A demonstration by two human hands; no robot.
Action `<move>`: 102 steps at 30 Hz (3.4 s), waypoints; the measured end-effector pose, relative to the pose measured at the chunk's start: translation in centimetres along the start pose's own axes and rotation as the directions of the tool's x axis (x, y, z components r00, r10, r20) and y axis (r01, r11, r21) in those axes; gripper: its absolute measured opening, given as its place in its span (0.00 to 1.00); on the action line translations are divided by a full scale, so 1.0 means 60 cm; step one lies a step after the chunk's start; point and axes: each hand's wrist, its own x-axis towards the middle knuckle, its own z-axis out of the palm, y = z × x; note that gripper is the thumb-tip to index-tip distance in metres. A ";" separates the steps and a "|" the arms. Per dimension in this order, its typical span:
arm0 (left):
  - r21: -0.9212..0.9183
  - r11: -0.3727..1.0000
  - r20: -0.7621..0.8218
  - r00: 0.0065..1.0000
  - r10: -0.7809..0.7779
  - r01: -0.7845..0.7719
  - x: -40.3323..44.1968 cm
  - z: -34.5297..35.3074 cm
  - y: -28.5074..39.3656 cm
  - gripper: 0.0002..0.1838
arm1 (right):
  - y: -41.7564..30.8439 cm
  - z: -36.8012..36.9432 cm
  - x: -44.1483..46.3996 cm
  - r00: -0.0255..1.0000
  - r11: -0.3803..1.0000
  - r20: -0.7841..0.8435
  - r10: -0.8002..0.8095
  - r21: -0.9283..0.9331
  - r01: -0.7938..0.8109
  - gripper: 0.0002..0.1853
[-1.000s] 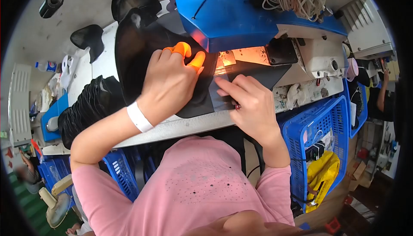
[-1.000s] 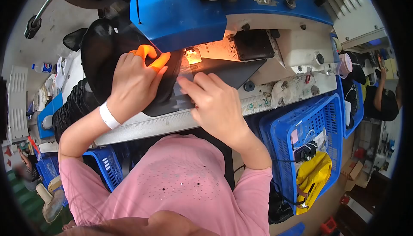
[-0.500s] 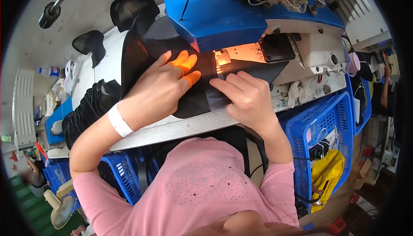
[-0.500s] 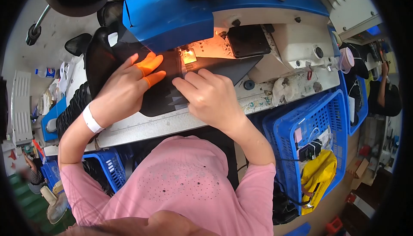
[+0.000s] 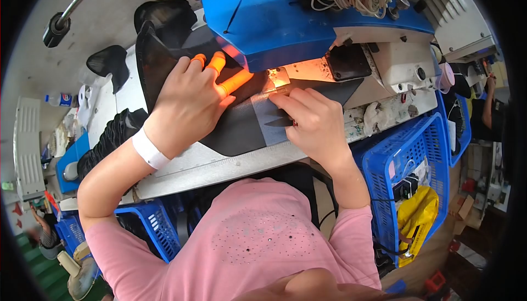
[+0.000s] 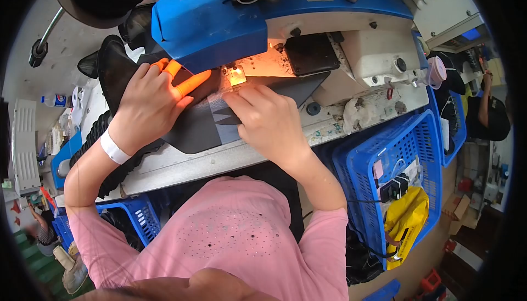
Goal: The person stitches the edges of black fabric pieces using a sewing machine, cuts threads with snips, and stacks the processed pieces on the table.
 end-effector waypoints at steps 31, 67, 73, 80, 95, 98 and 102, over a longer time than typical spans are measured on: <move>0.123 0.748 -0.065 0.757 -0.650 0.652 0.049 0.020 0.166 0.07 | -0.002 -0.023 -0.026 0.988 0.988 0.094 0.120 0.088 -0.129 0.19; -0.224 0.894 -0.084 0.906 -0.415 0.389 -0.136 0.009 0.103 0.39 | -0.009 0.026 0.017 0.959 0.970 -0.152 0.239 0.002 -0.241 0.10; 0.010 0.948 -0.005 0.948 -0.319 0.319 -0.272 0.142 0.043 0.30 | -0.013 0.028 0.015 0.957 0.969 -0.155 0.245 -0.007 -0.248 0.11; -0.236 0.855 0.164 0.887 -0.433 0.461 -0.203 0.201 0.035 0.40 | -0.013 0.027 0.014 0.964 0.973 -0.144 0.224 -0.029 -0.231 0.10; -0.295 0.337 -0.190 0.291 -0.938 0.894 0.060 0.347 -0.319 0.62 | -0.019 0.021 0.016 0.971 0.977 -0.136 0.197 -0.057 -0.206 0.11; -0.354 0.319 -0.127 0.292 -0.948 0.879 0.042 0.340 -0.393 0.73 | -0.024 0.020 0.022 0.966 0.977 -0.155 0.205 -0.026 -0.212 0.10; -0.415 0.378 -0.031 0.402 -0.915 0.828 0.025 0.325 -0.434 0.57 | -0.020 0.019 0.023 0.967 0.976 -0.136 0.216 -0.008 -0.220 0.08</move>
